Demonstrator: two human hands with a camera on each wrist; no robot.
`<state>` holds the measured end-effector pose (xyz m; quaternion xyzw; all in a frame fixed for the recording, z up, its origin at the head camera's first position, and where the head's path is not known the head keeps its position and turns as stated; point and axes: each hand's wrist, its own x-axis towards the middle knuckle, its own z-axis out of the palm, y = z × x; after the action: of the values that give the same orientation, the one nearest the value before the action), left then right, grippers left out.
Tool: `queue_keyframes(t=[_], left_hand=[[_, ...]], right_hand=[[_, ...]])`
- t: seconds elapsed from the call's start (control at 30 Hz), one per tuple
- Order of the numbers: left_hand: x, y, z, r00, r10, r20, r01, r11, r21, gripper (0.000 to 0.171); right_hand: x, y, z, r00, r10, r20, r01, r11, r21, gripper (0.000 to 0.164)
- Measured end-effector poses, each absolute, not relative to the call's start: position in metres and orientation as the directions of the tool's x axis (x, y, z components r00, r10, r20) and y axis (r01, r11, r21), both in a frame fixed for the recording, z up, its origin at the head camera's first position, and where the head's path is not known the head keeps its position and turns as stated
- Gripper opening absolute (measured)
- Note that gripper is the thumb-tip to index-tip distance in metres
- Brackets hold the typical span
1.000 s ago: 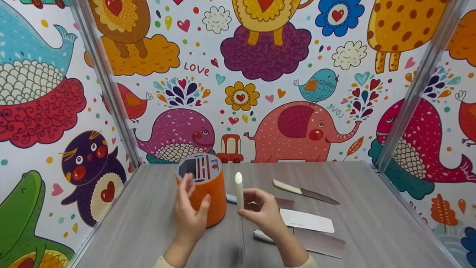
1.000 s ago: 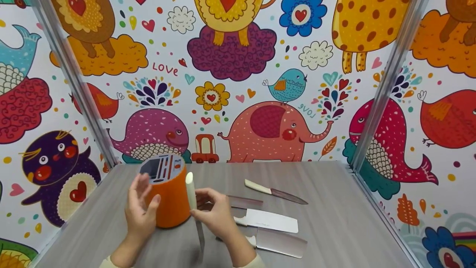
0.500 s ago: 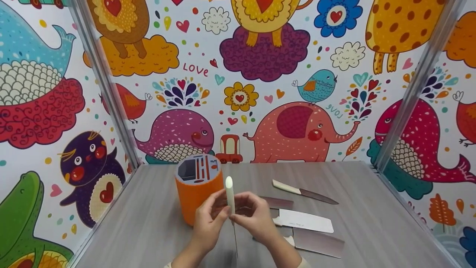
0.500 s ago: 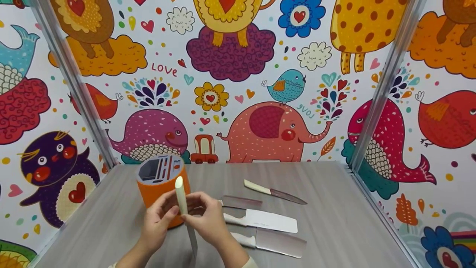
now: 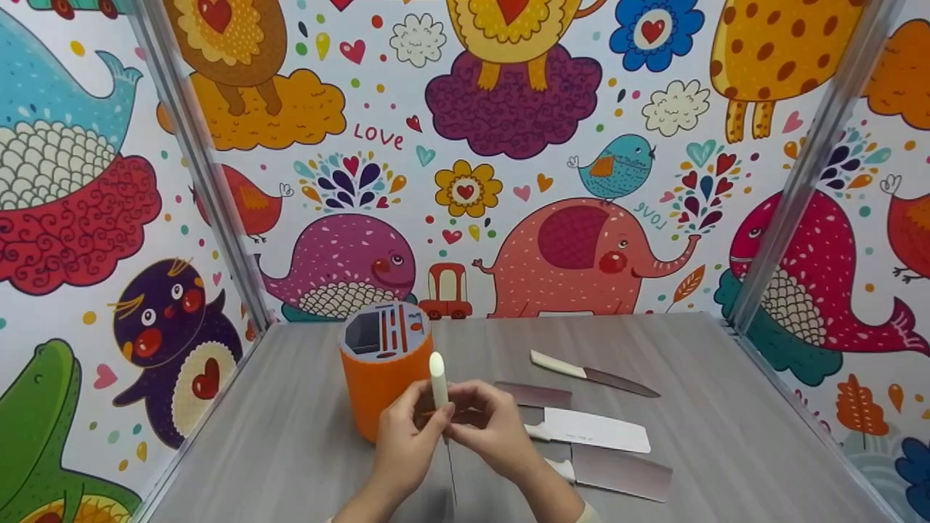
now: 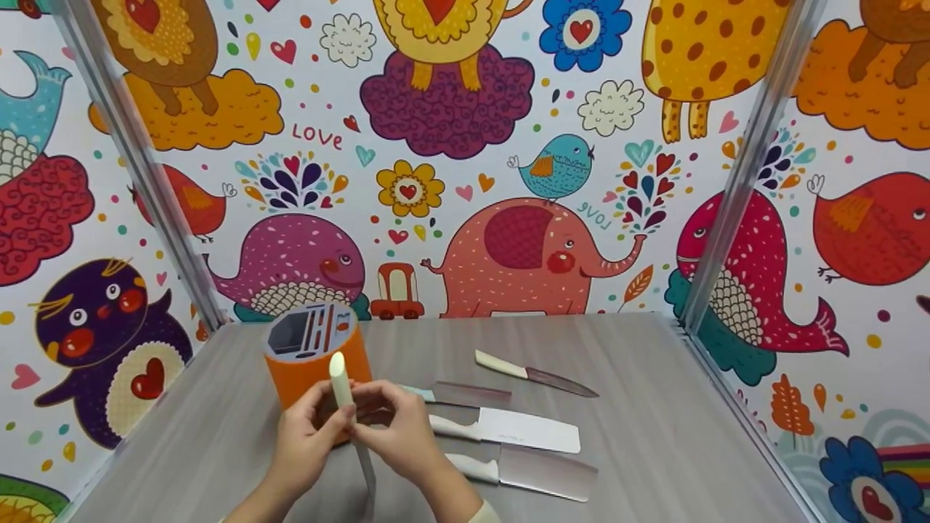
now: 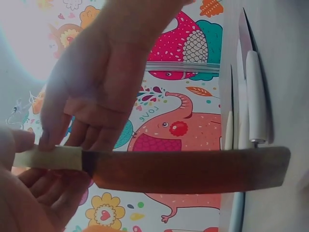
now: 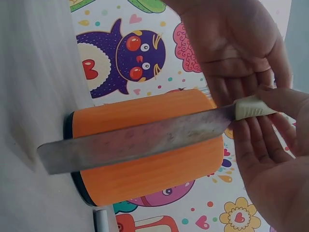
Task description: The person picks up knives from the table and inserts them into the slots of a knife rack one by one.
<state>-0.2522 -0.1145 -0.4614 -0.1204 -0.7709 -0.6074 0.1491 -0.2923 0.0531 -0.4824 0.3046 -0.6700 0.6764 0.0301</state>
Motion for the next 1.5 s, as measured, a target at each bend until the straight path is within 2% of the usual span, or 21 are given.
queue_keyframes(t=[0.17, 0.4, 0.57, 0.67, 0.87, 1.0, 1.1, 1.2, 1.33, 1.5], left_hand=[[-0.246, -0.119, -0.46, -0.923, -0.039, 0.382, 0.363, 0.23, 0.903, 0.033], [-0.245, -0.129, -0.451, -0.91, -0.104, 0.403, 0.376, 0.21, 0.903, 0.033], [-0.247, -0.134, -0.439, -0.899, -0.12, 0.421, 0.397, 0.184, 0.899, 0.035], [-0.242, -0.137, -0.433, -0.899, -0.13, 0.418, 0.391, 0.191, 0.9, 0.037], [-0.23, -0.159, -0.415, -0.874, -0.131, 0.467, 0.433, 0.222, 0.874, 0.036], [-0.222, -0.175, -0.403, -0.857, -0.116, 0.502, 0.477, 0.191, 0.858, 0.035], [-0.218, -0.183, -0.395, -0.832, -0.116, 0.542, 0.519, 0.18, 0.836, 0.034], [-0.217, -0.188, -0.382, -0.791, -0.127, 0.599, 0.569, 0.21, 0.795, 0.033], [-0.218, -0.192, -0.361, -0.727, -0.145, 0.671, 0.628, 0.254, 0.735, 0.032], [-0.224, -0.194, -0.342, -0.648, -0.181, 0.74, 0.68, 0.3, 0.669, 0.03]], right_hand=[[-0.3, 0.056, -0.49, -0.791, -0.36, 0.495, -0.485, -0.124, -0.866, 0.03], [-0.319, 0.057, -0.498, -0.879, -0.189, 0.439, -0.427, -0.102, -0.899, 0.034], [-0.339, 0.047, -0.505, -0.914, -0.1, 0.393, -0.384, -0.098, -0.918, 0.05], [-0.347, 0.037, -0.519, -0.929, -0.094, 0.357, -0.353, -0.057, -0.934, 0.061], [-0.359, 0.018, -0.554, -0.935, -0.211, 0.284, -0.29, -0.002, -0.957, 0.087], [-0.363, 0.008, -0.566, -0.936, -0.293, 0.195, -0.209, 0.017, -0.978, 0.106], [-0.363, 0.002, -0.568, -0.945, -0.301, 0.126, -0.145, 0.042, -0.988, 0.115], [-0.366, -0.003, -0.566, -0.949, -0.287, 0.128, -0.154, 0.069, -0.986, 0.119], [-0.371, -0.009, -0.565, -0.946, -0.284, 0.157, -0.191, 0.096, -0.977, 0.119], [-0.37, -0.017, -0.567, -0.95, -0.287, 0.119, -0.163, 0.135, -0.977, 0.117]])
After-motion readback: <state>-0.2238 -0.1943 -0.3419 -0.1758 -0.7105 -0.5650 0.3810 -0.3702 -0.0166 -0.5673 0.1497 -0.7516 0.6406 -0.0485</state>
